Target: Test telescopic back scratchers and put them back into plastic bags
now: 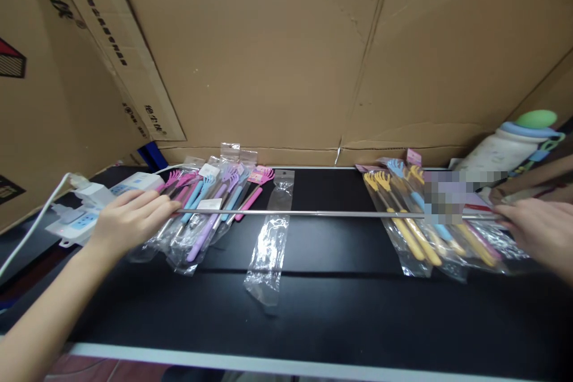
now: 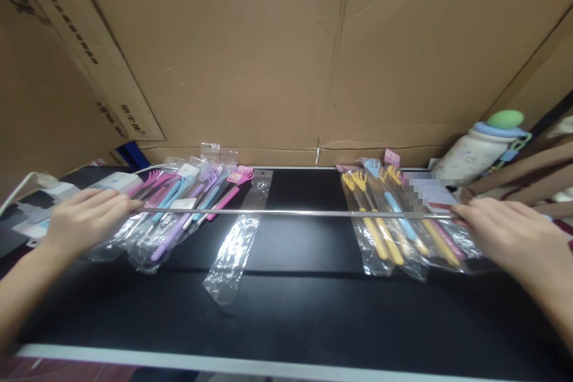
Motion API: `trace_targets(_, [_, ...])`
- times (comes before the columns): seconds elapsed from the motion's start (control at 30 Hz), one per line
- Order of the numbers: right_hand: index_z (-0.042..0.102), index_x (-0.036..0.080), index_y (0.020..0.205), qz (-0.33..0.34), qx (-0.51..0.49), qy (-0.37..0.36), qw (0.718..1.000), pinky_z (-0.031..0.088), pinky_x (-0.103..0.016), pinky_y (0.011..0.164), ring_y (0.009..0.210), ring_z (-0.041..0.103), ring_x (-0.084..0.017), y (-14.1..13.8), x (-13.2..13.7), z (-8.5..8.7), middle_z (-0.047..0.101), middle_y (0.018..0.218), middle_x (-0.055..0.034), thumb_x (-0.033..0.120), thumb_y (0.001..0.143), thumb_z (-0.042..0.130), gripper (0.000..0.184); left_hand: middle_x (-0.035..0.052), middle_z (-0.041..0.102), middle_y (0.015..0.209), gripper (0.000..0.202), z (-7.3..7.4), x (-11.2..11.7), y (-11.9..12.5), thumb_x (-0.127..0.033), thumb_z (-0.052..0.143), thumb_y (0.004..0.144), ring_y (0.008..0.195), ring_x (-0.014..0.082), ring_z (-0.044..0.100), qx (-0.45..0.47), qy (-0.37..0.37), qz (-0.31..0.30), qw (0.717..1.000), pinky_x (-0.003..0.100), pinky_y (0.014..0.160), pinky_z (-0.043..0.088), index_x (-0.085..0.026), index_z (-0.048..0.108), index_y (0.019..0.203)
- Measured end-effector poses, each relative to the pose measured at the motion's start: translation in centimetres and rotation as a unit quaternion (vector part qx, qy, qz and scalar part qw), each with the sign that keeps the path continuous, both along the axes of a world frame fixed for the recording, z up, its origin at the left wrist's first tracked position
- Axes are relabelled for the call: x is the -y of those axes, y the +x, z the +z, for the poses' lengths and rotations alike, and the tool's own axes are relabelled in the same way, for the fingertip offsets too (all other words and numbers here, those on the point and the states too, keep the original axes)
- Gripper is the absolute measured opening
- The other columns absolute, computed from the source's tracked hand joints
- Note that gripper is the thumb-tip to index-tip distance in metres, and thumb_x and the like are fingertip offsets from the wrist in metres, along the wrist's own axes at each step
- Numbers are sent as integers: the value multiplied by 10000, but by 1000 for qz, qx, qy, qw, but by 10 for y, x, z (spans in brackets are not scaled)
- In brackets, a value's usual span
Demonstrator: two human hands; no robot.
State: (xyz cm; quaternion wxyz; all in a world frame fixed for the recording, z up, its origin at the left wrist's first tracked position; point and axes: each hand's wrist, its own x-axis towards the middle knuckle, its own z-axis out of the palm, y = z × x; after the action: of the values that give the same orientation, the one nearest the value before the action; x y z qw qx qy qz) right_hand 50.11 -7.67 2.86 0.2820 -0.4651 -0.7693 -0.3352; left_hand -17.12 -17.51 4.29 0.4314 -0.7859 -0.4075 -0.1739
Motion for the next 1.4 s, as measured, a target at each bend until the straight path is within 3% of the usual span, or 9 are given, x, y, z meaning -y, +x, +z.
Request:
trace_targets(0.1, [705, 259, 720, 75, 138, -70, 985, 372, -326, 544, 613, 599, -152, 12, -4, 0, 670, 686, -147, 665, 835, 355, 548, -54, 567, 652, 224, -7, 2, -5, -201, 456, 926, 680, 140, 494, -5, -16, 13, 1000, 285, 671, 388, -232, 531, 716])
trace_targets(0.33, [734, 297, 768, 52, 123, -67, 989, 304, -324, 447, 505, 551, -136, 2, -3, -4, 666, 667, -156, 700, 824, 307, 589, -10, 600, 719, 162, -2, -7, -7, -238, 442, 930, 721, 168, 521, 11, -39, -4, 999, 291, 673, 398, -234, 602, 904])
trace_targets(0.53, [729, 262, 782, 69, 147, -6, 987, 327, -284, 419, 510, 578, -135, -10, 5, -1, 690, 708, -147, 702, 834, 288, 625, -17, 582, 704, 261, 4, -3, -1, -188, 352, 950, 690, 161, 511, 43, -45, 41, 997, 287, 629, 349, -231, 598, 875])
trace_targets(0.67, [695, 244, 804, 130, 180, 41, 974, 429, -243, 570, 654, 640, -145, -72, 23, 9, 698, 724, -110, 488, 918, 383, 412, -8, 618, 704, 171, 7, -8, 21, -196, 440, 930, 671, 151, 538, -46, -32, -50, 997, 277, 611, 360, -216, 604, 885])
trace_targets(0.77, [657, 199, 859, 139, 185, 29, 972, 388, -244, 534, 637, 623, -131, -139, 36, 17, 695, 756, -66, 282, 934, 428, 255, -18, 584, 610, 164, 9, -17, 58, -209, 471, 922, 603, 136, 530, -56, -19, -47, 997, 272, 564, 323, -218, 616, 847])
trace_targets(0.87, [621, 163, 854, 154, 187, -6, 970, 346, -250, 536, 624, 602, -125, -193, 44, 21, 655, 703, -35, 234, 954, 378, 272, -24, 600, 621, 179, 8, -25, 100, -180, 465, 921, 622, 128, 550, -38, -31, -76, 996, 265, 570, 313, -207, 600, 806])
trace_targets(1.0, [577, 169, 812, 148, 175, -39, 973, 271, -263, 521, 568, 541, -117, -232, 46, 17, 576, 643, -5, 242, 962, 365, 270, -30, 594, 624, 208, 1, -33, 134, -226, 452, 938, 622, 124, 546, -1, -64, -88, 994, 262, 579, 308, -186, 579, 778])
trace_targets(1.23, [540, 178, 769, 154, 147, -41, 976, 234, -275, 513, 547, 504, -114, -242, 52, 7, 545, 627, 9, 257, 972, 340, 296, -24, 597, 637, 224, -5, -24, 142, -201, 426, 942, 611, 127, 528, 16, -104, -80, 991, 275, 570, 288, -175, 564, 767])
trace_targets(1.4, [573, 190, 740, 162, 128, -45, 977, 282, -264, 542, 551, 513, -112, -208, 62, 8, 571, 611, 7, 310, 974, 342, 349, -27, 594, 654, 223, -3, -5, 127, -224, 425, 947, 626, 129, 530, 14, -109, -87, 990, 273, 586, 304, -188, 549, 765])
